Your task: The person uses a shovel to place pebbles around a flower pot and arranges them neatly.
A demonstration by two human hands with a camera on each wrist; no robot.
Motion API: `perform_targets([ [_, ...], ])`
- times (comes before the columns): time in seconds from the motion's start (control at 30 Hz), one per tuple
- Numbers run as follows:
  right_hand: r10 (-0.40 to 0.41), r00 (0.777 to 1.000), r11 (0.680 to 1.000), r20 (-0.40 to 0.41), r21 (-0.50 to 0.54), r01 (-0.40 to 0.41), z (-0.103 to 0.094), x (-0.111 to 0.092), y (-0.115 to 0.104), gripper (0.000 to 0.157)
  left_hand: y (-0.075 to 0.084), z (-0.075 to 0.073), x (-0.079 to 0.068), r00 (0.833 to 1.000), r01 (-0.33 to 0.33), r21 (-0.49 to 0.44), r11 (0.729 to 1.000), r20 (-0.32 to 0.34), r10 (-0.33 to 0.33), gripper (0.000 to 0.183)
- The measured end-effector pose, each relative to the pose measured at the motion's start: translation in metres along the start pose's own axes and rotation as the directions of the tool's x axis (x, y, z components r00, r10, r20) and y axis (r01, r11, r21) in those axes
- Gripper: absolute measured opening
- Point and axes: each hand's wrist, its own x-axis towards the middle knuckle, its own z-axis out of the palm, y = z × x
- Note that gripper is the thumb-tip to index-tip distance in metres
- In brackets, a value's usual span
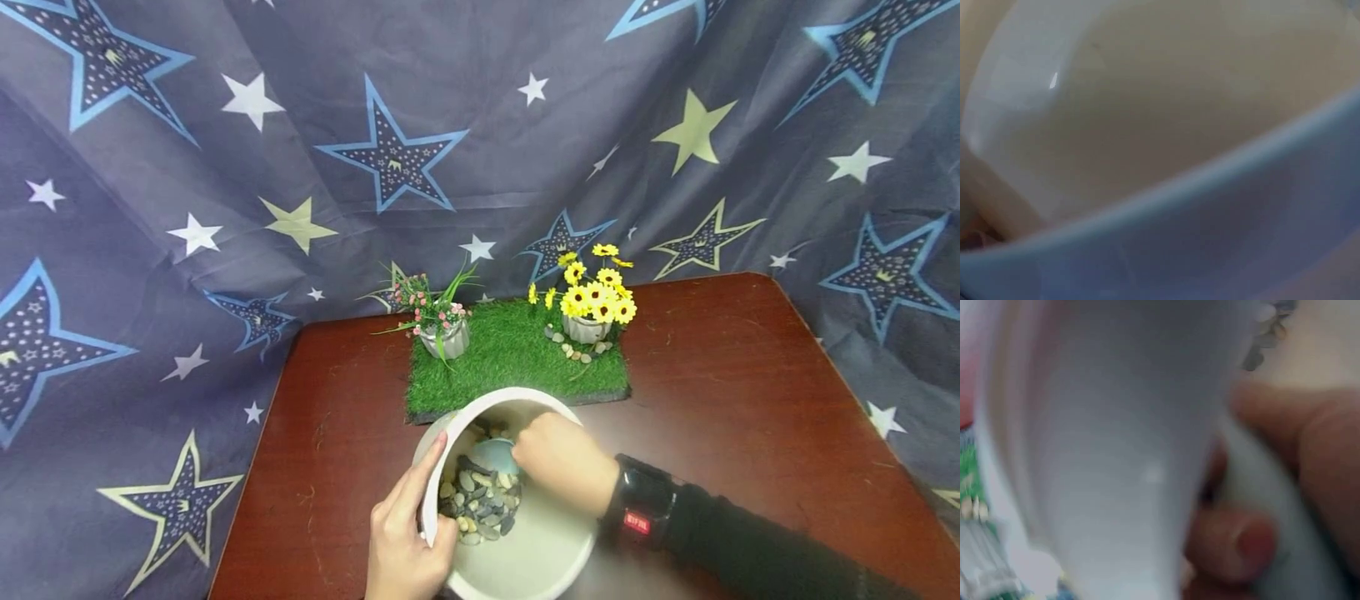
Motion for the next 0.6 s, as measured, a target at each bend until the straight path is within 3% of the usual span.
perform_targets([
  [0.1, 0.008, 0.999, 0.994, 0.044, 0.112, -0.013, 0.001, -0.003, 0.003, 0.015, 0.001, 0.001, 0.004, 1.000, 0.002, 0.001, 1.000, 0.023, -0.002, 0.088],
  [0.17, 0.019, 0.996, 0.973, 0.085, 0.226, -0.038, 0.002, -0.005, 0.004, 0.016, 0.001, 0.001, 0.006, 0.999, 0.004, -0.003, 1.000, 0.034, -0.004, 0.087],
  [0.33, -0.030, 0.982, 0.874, 0.184, 0.482, -0.064, 0.002, -0.010, 0.005, 0.029, -0.001, 0.000, 0.010, 0.999, 0.017, -0.004, 1.000, 0.043, -0.017, 0.087],
  [0.6, -0.081, 0.973, 0.760, 0.217, 0.645, -0.080, 0.002, -0.011, 0.009, 0.033, -0.001, -0.004, 0.009, 0.998, 0.037, 0.006, 0.999, 0.047, -0.038, 0.088],
])
